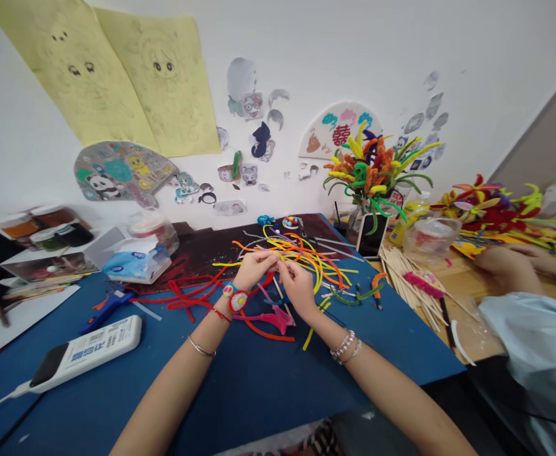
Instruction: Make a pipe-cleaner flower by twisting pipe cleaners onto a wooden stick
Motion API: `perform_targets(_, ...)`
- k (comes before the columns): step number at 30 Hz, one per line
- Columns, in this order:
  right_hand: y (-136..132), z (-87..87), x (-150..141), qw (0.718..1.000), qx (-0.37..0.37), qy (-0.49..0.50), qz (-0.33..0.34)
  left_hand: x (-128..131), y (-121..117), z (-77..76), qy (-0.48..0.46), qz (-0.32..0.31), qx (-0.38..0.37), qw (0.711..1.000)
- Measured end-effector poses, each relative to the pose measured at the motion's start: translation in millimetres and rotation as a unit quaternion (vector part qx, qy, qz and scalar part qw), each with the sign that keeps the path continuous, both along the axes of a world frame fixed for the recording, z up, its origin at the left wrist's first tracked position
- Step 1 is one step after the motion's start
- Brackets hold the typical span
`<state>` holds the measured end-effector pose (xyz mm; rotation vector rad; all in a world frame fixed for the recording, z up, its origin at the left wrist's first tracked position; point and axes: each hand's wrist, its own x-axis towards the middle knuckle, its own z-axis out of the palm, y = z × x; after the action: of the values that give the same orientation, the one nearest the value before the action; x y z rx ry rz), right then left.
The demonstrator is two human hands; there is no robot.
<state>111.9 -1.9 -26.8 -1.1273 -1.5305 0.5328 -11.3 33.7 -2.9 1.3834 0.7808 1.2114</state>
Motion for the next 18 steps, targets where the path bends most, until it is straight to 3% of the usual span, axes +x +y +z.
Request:
perform_targets(3, -1.5, 1.2, -1.0, 1.0, 0.007, -0.003, -0.011, 0.1, 0.7, -1.1, -0.01, 0.018, 0.002, 1.0)
perform_targets(7, -4.0, 5.5, -2.2, 0.996, 0.075, 0.004, -0.056, -1.5, 3.0, 0.6, -0.038, 0.032, 0.013, 0.999)
perform_targets(10, -2.3, 8.3, -0.8, 0.995, 0.07, 0.032, -0.061, -5.9, 5.5, 3.4, -0.05, 0.044, 0.012, 0.998)
perform_targets(13, 3.5, 8.0, 1.5, 0.998, 0.02, 0.061, 0.001, -11.4, 6.5, 6.9, -0.028, 0.046, 0.024, 0.998)
perform_targets(18, 10.2, 3.1, 0.2, 0.987, -0.078, 0.065, 0.128, -18.5, 5.8, 11.5, 0.096, 0.096, 0.13, 0.982)
